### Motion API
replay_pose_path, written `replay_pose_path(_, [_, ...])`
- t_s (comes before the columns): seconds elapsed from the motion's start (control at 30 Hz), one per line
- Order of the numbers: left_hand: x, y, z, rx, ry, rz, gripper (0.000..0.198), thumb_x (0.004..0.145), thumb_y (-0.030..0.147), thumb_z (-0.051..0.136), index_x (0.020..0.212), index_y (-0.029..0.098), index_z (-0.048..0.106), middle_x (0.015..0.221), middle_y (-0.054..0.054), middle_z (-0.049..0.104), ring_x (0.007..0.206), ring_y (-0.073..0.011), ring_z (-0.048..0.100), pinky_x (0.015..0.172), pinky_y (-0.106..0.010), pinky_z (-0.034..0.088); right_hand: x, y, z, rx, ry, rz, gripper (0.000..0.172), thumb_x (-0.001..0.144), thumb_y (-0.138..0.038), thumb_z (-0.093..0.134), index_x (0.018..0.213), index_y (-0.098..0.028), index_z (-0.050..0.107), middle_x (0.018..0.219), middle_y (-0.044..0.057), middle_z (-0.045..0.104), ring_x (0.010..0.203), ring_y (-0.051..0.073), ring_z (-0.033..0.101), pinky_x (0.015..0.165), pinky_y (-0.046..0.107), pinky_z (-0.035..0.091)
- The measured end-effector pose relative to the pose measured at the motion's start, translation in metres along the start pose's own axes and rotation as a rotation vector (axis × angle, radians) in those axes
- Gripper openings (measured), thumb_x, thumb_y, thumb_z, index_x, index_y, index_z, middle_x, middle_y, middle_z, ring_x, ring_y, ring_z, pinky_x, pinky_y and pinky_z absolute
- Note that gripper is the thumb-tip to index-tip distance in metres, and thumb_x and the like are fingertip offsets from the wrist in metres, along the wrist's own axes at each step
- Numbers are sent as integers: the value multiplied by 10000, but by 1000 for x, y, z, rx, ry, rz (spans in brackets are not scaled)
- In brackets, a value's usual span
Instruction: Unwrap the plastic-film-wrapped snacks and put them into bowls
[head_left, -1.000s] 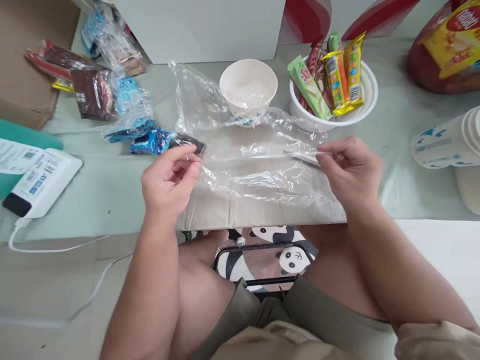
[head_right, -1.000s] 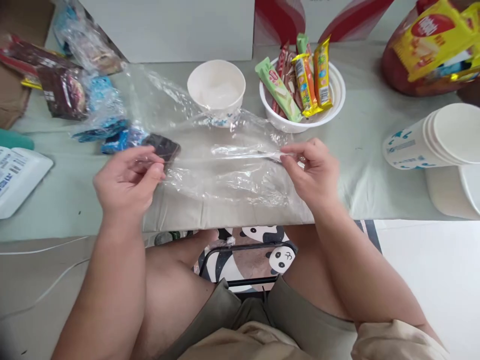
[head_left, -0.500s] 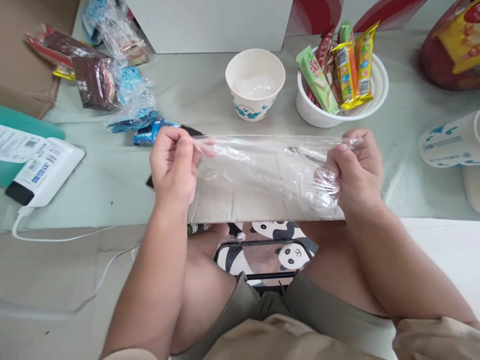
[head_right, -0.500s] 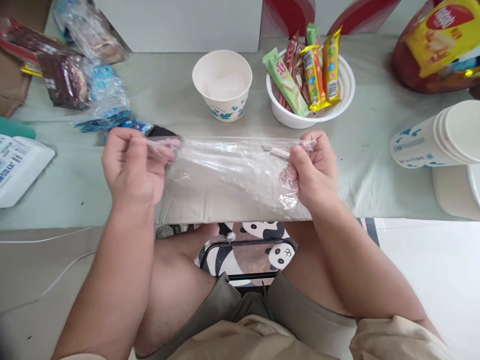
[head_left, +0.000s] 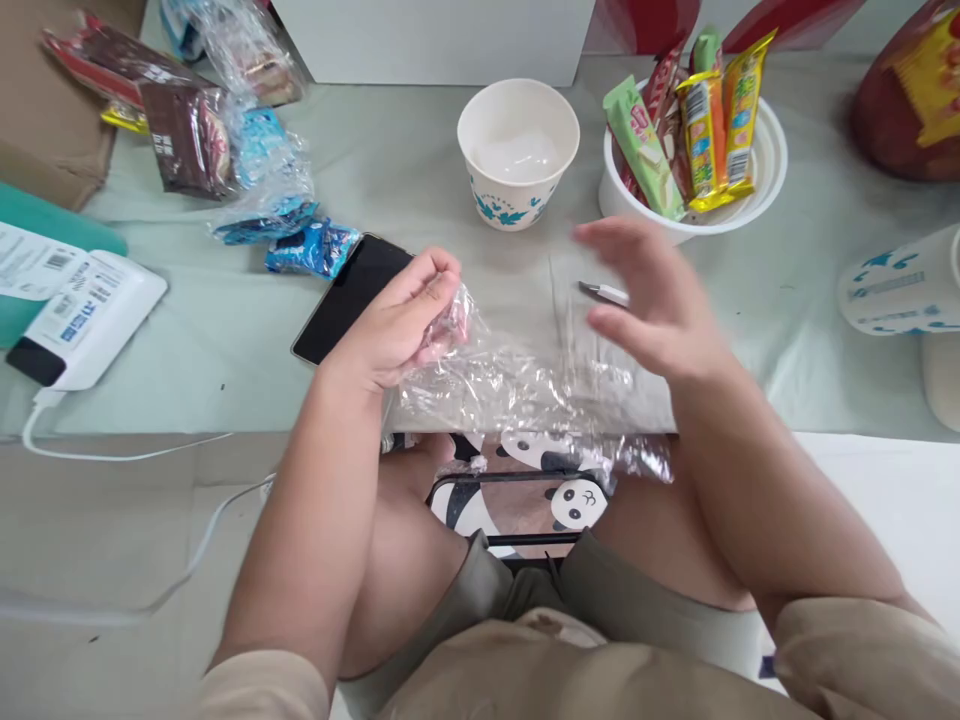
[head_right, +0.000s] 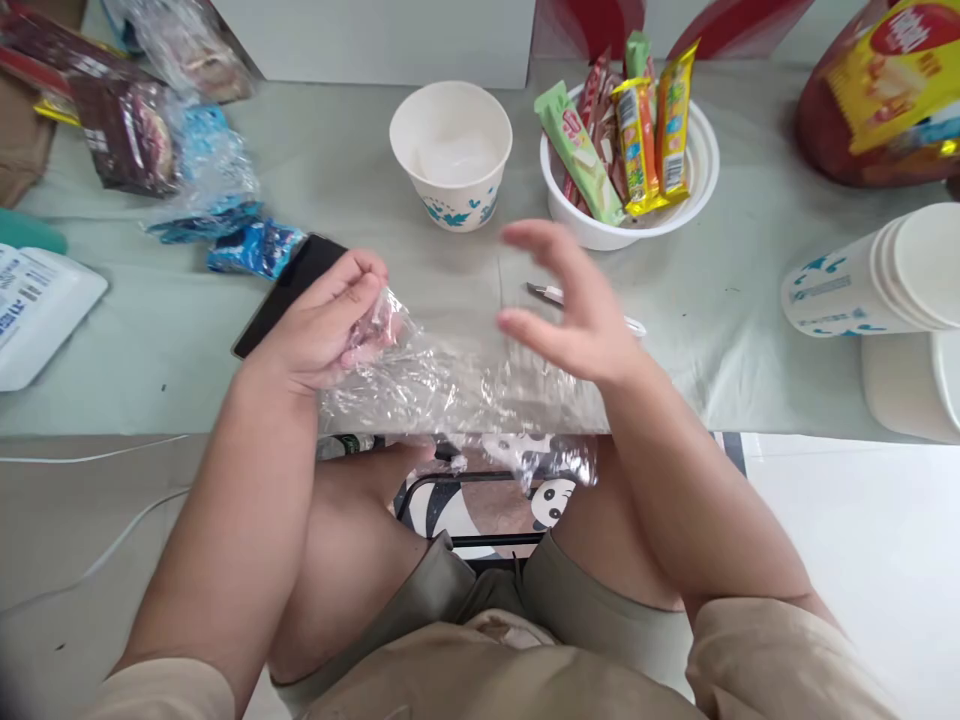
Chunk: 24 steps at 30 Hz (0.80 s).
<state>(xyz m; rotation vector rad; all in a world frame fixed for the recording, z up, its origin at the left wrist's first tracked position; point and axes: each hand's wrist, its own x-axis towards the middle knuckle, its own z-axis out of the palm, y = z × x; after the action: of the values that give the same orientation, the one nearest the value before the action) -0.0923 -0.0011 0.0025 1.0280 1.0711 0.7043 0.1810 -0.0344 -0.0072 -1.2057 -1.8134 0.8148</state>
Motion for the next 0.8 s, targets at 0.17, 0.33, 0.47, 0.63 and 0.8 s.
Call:
replay_pose_path(0.17, [1,2,5,44,-131,6,309,944,496,733,941,248,548,577,71,525,344,-57,391,347,-164,193,9,-23,35,304,-666,312,582,829,-465,777,1311,-182,616,784,4,727,611,149,642,560,279,522])
replay_pose_path(0.33, [17,2,-9,89,183,66,152,923,302,746,979,233,622,641,51,559,409,-46,371,379,-182,178,-1,-22,28,338,-587,459,170,877,-346,718,872,-184,668,488,-74,526,411,69,408,420,226,284])
replay_pose_path(0.47, [21,-2,-10,-149,306,195,277,928,495,735,945,246,615,804,10,638,546,-68,508,454,-203,360,-8,-15,22,471,-205,462,284,875,-434,763,796,-211,606,487,-78,497,377,63,371,383,234,237])
replay_pose_path(0.63, [6,-8,22,-264,-115,-3,641,802,762,719,1095,195,663,1052,-114,764,980,-268,762,783,-356,624,-5,-10,35,619,152,450,370,813,-518,833,854,-249,582,507,-92,488,381,80,411,382,237,330])
replay_pose_path(0.8, [3,-12,39,-112,-62,33,628,759,408,864,1283,201,586,825,-25,767,777,-221,771,741,-326,614,-7,-4,39,585,188,500,422,811,-552,847,981,-253,602,529,-92,513,411,96,491,415,249,421])
